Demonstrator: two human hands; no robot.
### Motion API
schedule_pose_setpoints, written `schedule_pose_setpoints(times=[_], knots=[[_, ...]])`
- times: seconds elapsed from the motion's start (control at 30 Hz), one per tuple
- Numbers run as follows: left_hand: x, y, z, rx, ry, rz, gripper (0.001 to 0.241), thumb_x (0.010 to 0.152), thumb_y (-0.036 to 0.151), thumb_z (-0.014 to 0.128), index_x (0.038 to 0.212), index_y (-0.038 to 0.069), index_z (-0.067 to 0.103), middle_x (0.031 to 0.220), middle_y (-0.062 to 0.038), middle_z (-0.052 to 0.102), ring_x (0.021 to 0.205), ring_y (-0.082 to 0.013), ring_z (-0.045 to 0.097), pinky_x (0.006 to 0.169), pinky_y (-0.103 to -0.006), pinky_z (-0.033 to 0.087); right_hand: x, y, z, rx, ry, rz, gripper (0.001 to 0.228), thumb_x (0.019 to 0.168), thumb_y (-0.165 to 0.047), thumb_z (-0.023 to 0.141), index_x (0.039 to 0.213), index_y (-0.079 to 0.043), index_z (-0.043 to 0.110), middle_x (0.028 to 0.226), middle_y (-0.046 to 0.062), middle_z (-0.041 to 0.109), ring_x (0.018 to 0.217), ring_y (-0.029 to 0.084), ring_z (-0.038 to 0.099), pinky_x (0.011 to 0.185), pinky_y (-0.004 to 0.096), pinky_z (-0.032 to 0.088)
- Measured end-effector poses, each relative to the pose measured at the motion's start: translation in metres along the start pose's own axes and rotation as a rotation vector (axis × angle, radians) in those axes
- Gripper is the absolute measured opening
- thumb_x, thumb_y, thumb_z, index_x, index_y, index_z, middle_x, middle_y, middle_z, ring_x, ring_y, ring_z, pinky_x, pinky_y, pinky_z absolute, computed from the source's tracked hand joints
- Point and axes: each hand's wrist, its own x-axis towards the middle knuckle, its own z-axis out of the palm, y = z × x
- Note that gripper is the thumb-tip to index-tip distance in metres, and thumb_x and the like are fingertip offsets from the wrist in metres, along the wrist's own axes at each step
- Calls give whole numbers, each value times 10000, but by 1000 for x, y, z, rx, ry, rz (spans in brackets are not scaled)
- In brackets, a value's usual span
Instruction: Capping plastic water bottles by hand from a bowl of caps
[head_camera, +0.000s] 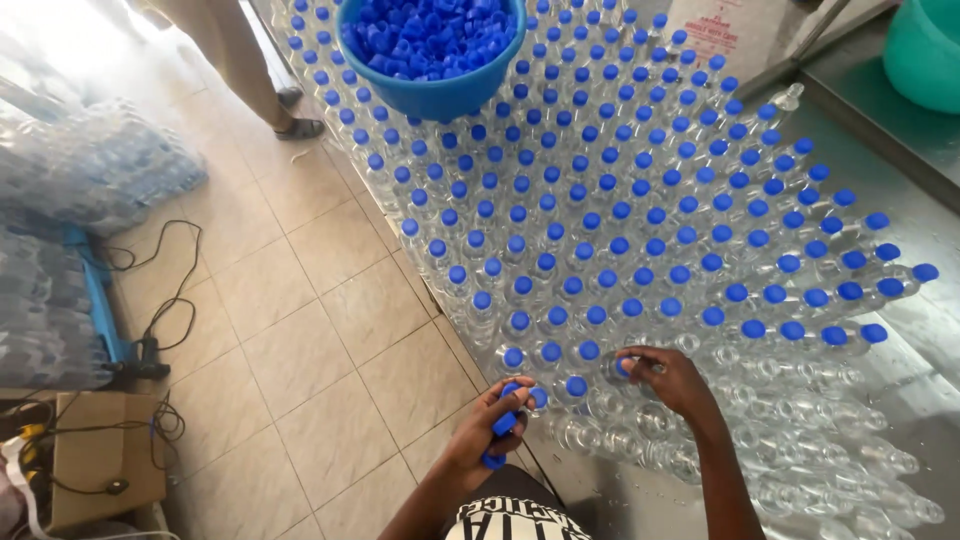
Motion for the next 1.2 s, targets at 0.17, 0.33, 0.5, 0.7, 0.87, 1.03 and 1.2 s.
schedule_pose_setpoints(times=[0.17,0.33,0.5,0.7,0.87,1.03,1.2], knots=[[-4,5,3,65,9,-21,281,1044,143,717,1292,33,645,1027,-77,695,581,-47,579,372,-153,377,2,-4,0,5,14,-5,448,942,-476,727,1289,-234,873,1075,86,925,964,215,871,911,403,584],[-11,-6,12,88,41,-104,304,1043,130,705,1328,37,656,986,-82,628,586,-55,560,356,-154,268,-23,-10,4,-73,110,-36,526,922,-572,699,1331,-272,839,1189,14,890,1056,193,808,924,346,547],[-9,-25,20,104,-49,-165,407,1045,156,702,1416,-8,668,891,-57,614,550,-48,550,372,-153,274,-81,-23,35,-163,476,-391,383,971,-426,714,1260,-193,812,1138,38,852,1064,222,764,1029,433,525],[4,-62,6,178,-210,-356,259,1079,193,714,1267,25,658,884,-22,655,559,-47,588,363,-141,316,-144,-39,46,209,14,-441,421,1007,-381,666,1354,-204,827,1320,18,785,1312,182,722,1142,372,488],[0,-65,18,252,-281,-461,267,1078,280,773,1002,54,652,876,-14,638,603,-37,611,381,-132,280,-149,-5,34,226,-259,-364,437,1004,-354,701,1406,-226,816,1465,-10,752,1411,171,683,1132,388,506],[-6,-76,17,361,-407,-548,392,1105,418,756,963,69,645,734,-42,629,525,-55,523,396,-141,303,-160,-12,32,193,-220,-342,327,849,-296,940,1157,-215,867,1259,-9,927,1232,166,852,1069,354,578],[-5,-73,16,450,-328,-399,340,1030,385,791,1138,75,699,749,14,667,535,-12,546,406,-143,321,-132,20,36,294,-32,-436,351,792,-281,958,1112,-180,856,1218,37,926,1165,197,862,1040,381,620]])
